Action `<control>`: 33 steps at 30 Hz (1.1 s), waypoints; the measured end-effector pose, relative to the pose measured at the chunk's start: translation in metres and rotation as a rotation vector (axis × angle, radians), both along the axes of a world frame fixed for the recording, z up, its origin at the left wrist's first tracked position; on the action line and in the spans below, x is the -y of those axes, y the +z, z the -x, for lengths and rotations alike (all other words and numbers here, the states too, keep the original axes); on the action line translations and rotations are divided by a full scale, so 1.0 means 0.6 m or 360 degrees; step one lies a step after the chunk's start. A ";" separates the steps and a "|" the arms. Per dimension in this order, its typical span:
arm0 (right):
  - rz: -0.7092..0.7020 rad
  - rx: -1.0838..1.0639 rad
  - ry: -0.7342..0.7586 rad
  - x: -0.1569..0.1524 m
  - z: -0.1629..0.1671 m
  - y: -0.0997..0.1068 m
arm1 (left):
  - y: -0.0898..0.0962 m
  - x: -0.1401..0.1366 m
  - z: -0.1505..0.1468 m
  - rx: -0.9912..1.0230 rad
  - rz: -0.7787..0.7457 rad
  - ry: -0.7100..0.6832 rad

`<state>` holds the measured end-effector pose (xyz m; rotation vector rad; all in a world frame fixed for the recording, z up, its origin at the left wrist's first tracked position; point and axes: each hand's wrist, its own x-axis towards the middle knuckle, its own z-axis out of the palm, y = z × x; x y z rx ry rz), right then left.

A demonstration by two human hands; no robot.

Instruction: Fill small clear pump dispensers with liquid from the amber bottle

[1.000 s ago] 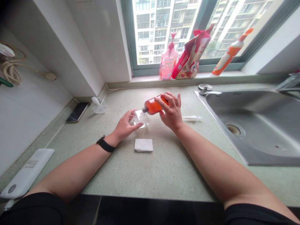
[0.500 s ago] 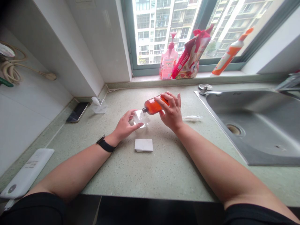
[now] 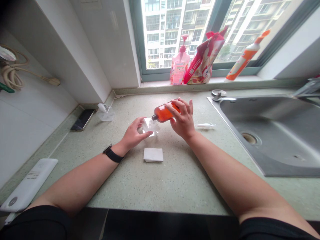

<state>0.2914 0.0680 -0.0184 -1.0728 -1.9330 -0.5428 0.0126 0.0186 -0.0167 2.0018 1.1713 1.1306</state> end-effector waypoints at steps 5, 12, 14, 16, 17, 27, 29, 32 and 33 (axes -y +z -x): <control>0.0095 0.0011 -0.0029 0.000 -0.002 0.001 | 0.000 0.000 0.000 -0.0009 -0.0011 0.0001; 0.0107 0.0021 -0.0056 0.001 -0.001 0.001 | 0.001 0.002 0.000 -0.0021 -0.0011 0.0006; 0.0092 0.0015 -0.0039 0.000 -0.002 0.000 | 0.002 0.002 0.000 -0.0019 -0.0004 0.0003; 0.0050 0.0003 0.0000 -0.001 -0.002 0.000 | 0.002 0.002 0.000 -0.0012 0.0005 0.0002; 0.0032 0.0000 0.0015 -0.001 -0.002 0.000 | 0.002 0.001 -0.001 -0.0007 0.0009 0.0003; 0.0042 -0.0016 -0.0005 0.001 0.000 0.001 | -0.001 -0.001 -0.002 0.0005 0.0015 0.0015; 0.0048 -0.0004 -0.0019 0.001 0.000 0.001 | 0.000 0.000 -0.001 0.0005 0.0007 0.0011; 0.0033 0.0008 -0.0019 0.001 0.000 0.002 | 0.001 0.001 -0.001 -0.0001 -0.0004 0.0005; 0.0014 0.0007 -0.0010 0.001 0.000 0.002 | 0.001 0.001 -0.001 -0.0002 -0.0006 0.0006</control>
